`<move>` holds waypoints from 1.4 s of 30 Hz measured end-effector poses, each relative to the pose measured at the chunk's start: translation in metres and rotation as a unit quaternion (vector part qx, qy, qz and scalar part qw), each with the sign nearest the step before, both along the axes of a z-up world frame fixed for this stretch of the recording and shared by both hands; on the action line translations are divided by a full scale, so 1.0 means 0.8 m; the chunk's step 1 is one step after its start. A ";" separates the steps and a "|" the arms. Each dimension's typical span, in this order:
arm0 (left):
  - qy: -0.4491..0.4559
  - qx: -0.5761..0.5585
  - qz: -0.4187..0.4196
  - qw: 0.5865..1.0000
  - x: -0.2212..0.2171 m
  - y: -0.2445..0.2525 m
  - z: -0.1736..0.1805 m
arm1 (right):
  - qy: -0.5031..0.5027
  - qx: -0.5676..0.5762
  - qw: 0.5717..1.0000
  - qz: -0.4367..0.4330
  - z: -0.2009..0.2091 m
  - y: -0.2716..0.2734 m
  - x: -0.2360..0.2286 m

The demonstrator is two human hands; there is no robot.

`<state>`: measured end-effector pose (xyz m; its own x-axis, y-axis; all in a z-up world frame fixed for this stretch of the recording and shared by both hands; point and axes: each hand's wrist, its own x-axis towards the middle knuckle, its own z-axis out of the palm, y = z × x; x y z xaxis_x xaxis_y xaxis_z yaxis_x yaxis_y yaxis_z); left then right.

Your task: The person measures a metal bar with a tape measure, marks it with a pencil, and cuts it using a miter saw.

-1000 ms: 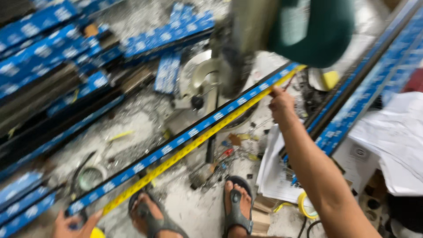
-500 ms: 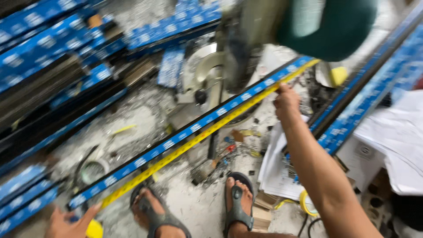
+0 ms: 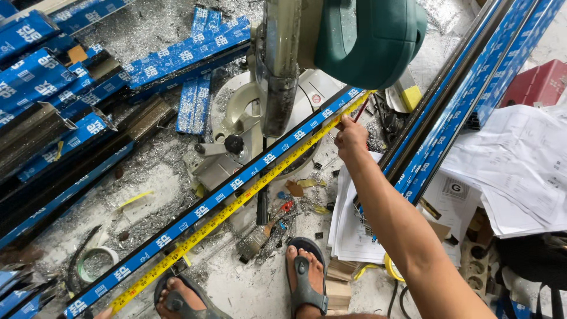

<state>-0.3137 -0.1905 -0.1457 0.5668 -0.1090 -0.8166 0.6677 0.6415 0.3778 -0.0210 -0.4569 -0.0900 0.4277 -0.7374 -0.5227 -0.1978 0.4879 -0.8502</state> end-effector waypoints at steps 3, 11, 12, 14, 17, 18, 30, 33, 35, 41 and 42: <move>-0.050 0.169 -0.054 0.983 0.002 0.067 -0.015 | 0.004 -0.004 1.000 -0.006 0.000 -0.006 0.007; -0.148 0.632 -0.191 0.736 0.116 0.663 -0.072 | 0.041 0.006 0.999 0.033 -0.034 -0.035 0.024; -0.136 0.638 -0.187 0.735 0.164 0.636 0.011 | 0.046 0.013 0.998 0.046 -0.024 -0.030 0.016; 0.087 0.688 -0.350 0.630 0.183 0.525 0.189 | 0.049 0.037 0.994 0.093 -0.003 -0.021 0.013; 0.084 0.635 -0.280 0.715 0.191 0.481 0.232 | 0.106 -0.006 0.986 0.132 0.075 0.046 -0.002; 0.095 0.636 -0.272 0.716 0.189 0.475 0.234 | 0.107 -0.003 0.984 0.144 0.077 0.059 -0.006; 0.060 0.636 -0.346 0.687 0.193 0.447 0.227 | -0.007 -0.082 0.930 0.357 0.155 0.217 -0.097; 0.014 0.670 -0.367 0.645 0.189 0.453 0.214 | -0.033 -0.107 0.877 0.467 0.159 0.241 -0.107; 0.035 0.611 -0.344 0.713 0.203 0.439 0.242 | -0.041 -0.109 0.862 0.494 0.161 0.263 -0.108; 0.007 0.602 -0.329 0.728 0.207 0.409 0.255 | -0.080 -0.251 0.736 0.624 0.164 0.305 -0.090; 0.008 0.601 -0.328 0.729 0.207 0.405 0.255 | -0.080 -0.251 0.735 0.624 0.171 0.313 -0.087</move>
